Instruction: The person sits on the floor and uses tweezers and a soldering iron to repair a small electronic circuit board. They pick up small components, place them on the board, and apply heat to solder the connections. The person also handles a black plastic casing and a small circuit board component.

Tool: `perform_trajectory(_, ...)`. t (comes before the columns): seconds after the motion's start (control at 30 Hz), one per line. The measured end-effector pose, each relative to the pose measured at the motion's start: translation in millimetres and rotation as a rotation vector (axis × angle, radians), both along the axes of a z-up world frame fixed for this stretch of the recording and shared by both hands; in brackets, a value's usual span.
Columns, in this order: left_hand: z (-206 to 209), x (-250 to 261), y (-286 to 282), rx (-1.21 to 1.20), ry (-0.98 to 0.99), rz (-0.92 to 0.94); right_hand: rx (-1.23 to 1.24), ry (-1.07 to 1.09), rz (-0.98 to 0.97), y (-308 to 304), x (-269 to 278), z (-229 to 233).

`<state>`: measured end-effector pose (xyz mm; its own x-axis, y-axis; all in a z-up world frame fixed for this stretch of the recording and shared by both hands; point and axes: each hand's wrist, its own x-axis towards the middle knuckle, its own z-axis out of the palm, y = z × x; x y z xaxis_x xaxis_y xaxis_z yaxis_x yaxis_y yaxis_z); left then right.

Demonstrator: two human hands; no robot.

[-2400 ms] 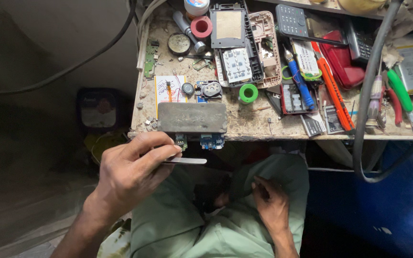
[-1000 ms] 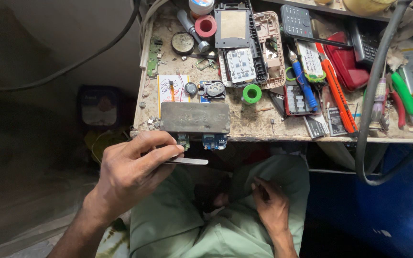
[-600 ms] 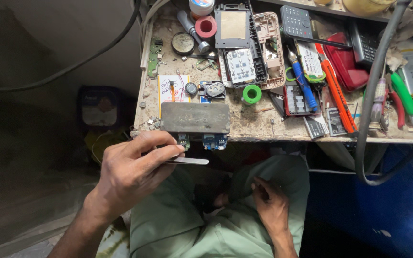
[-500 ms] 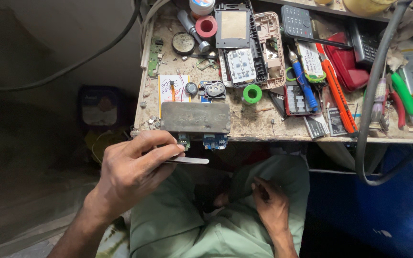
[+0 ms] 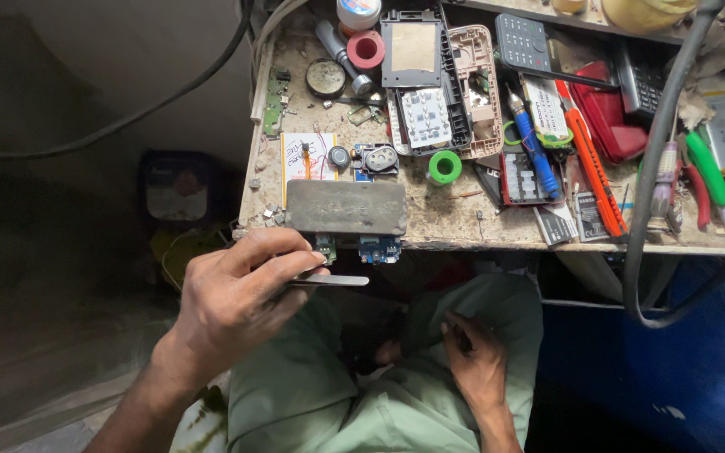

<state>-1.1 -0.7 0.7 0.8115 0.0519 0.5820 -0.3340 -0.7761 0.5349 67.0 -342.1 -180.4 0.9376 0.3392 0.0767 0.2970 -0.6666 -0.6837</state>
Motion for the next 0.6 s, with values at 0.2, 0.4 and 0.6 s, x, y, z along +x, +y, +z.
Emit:
perform_trajectory(0.2,2,-3,-1,0.056,-0.004,0.027,0.006,0.015,-0.012,-1,-1,-2)
perform_trajectory(0.4,1,-8,-4,-0.056,-0.006,0.008,0.007,-0.007,-0.011,-4,-2,-5)
perform_trajectory(0.6,1,-28,-26,-0.128,0.013,-0.066,0.163,0.256,-0.002,16,-13,34)
